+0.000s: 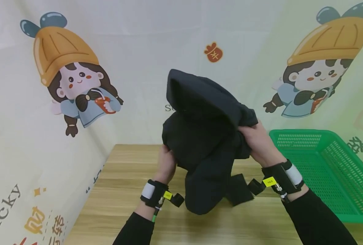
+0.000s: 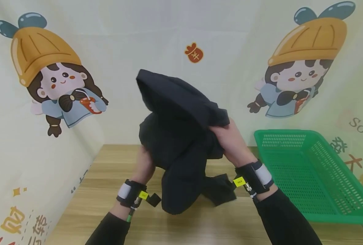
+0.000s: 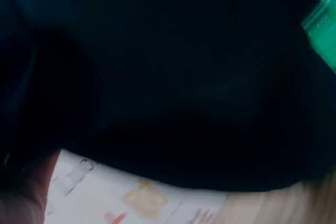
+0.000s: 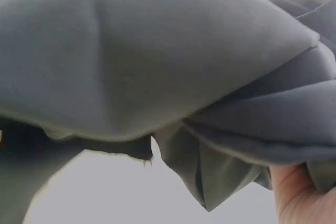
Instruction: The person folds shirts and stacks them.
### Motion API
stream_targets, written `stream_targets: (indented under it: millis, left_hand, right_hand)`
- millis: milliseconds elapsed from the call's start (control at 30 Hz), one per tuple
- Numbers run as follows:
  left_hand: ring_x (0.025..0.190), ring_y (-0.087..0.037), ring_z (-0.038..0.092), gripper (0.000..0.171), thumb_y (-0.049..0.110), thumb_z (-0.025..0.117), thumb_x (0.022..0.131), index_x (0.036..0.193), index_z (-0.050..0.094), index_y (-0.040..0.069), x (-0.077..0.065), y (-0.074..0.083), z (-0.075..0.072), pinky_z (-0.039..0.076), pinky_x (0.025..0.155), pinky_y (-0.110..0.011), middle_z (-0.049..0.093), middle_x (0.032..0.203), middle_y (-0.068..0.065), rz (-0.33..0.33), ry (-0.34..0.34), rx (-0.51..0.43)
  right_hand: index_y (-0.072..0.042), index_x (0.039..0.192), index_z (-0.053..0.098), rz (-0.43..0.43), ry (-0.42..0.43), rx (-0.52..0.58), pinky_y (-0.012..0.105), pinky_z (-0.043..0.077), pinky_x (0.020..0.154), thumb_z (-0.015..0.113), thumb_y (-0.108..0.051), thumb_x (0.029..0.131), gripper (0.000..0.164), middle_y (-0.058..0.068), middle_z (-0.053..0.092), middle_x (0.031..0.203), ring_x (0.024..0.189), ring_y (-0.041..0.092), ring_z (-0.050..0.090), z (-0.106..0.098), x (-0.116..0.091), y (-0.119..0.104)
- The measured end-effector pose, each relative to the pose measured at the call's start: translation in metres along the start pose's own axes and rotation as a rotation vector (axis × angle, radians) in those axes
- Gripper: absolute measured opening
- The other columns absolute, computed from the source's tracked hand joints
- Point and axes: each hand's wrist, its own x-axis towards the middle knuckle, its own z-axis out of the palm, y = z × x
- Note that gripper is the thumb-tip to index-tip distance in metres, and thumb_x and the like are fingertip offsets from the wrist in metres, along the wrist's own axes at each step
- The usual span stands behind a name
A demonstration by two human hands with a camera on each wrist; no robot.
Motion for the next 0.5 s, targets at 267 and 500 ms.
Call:
stream_targets:
  millis: [267,500]
  left_hand:
    - [0.092,-0.007,0.060,0.014,0.010,0.049,0.103,0.104,0.063,0.014,0.015,0.041,-0.053,0.051,0.084,-0.019,0.065,0.095,0.010,0.192,0.085,0.262]
    - [0.084,-0.008,0.056,0.016,0.018,0.048,0.104,0.097,0.062,0.021,0.015,0.070,-0.097,0.047,0.075,-0.019,0.060,0.087,0.012,0.247,0.149,0.439]
  right_hand:
    - [-0.024,0.144,0.047,0.020,0.027,-0.431,0.022,0.044,0.099,0.067,-0.033,0.095,0.053,-0.008,0.054,0.133,0.114,0.007,0.054,-0.049,-0.002,0.027]
    - [-0.010,0.125,0.064,0.009,0.076,-0.602,0.022,0.055,0.076,0.063,-0.036,0.097,0.038,-0.019,0.066,0.101,0.087,0.002,0.066,-0.082,-0.014,0.047]
